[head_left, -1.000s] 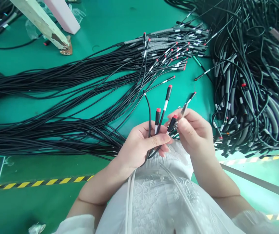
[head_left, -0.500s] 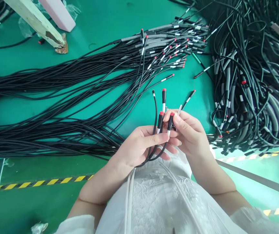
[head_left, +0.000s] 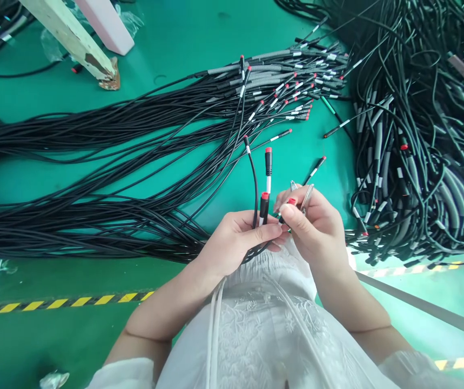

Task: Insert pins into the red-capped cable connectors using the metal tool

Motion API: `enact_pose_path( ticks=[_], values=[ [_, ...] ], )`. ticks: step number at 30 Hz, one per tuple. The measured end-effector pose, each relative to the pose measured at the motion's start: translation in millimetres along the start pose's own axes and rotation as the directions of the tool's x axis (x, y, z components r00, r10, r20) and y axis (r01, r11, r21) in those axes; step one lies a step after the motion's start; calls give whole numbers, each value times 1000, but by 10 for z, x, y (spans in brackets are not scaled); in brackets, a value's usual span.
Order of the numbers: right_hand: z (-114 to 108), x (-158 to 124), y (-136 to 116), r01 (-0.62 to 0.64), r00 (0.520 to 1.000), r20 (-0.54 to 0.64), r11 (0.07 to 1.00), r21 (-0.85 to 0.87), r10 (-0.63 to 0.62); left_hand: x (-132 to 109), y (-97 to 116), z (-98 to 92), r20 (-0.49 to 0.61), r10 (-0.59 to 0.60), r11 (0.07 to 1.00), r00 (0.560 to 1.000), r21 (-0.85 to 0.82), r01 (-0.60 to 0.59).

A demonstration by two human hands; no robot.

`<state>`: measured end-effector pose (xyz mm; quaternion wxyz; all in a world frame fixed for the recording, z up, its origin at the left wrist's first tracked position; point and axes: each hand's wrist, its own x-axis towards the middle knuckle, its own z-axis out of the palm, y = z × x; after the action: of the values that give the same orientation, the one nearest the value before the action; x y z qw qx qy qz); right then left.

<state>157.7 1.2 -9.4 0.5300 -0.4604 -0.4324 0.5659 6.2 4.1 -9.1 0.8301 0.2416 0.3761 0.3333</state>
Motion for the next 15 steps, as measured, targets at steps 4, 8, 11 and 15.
enact_pose_path(
  ticks=[4,8,11,15],
  values=[
    [-107,52,1,-83,997,9,996,27,83,-33,33,-9,0,57,988,998,143,-57],
    [-121,63,-58,-280,939,230,957,79,255,-67,43,2,61,12,942,998,335,-31],
    [-110,44,-67,-255,944,249,958,128,218,-55,23,-9,27,54,944,998,326,-60],
    [-137,-13,-43,-51,988,147,998,-32,56,2,30,-46,-103,199,979,975,58,-193]
  ],
)
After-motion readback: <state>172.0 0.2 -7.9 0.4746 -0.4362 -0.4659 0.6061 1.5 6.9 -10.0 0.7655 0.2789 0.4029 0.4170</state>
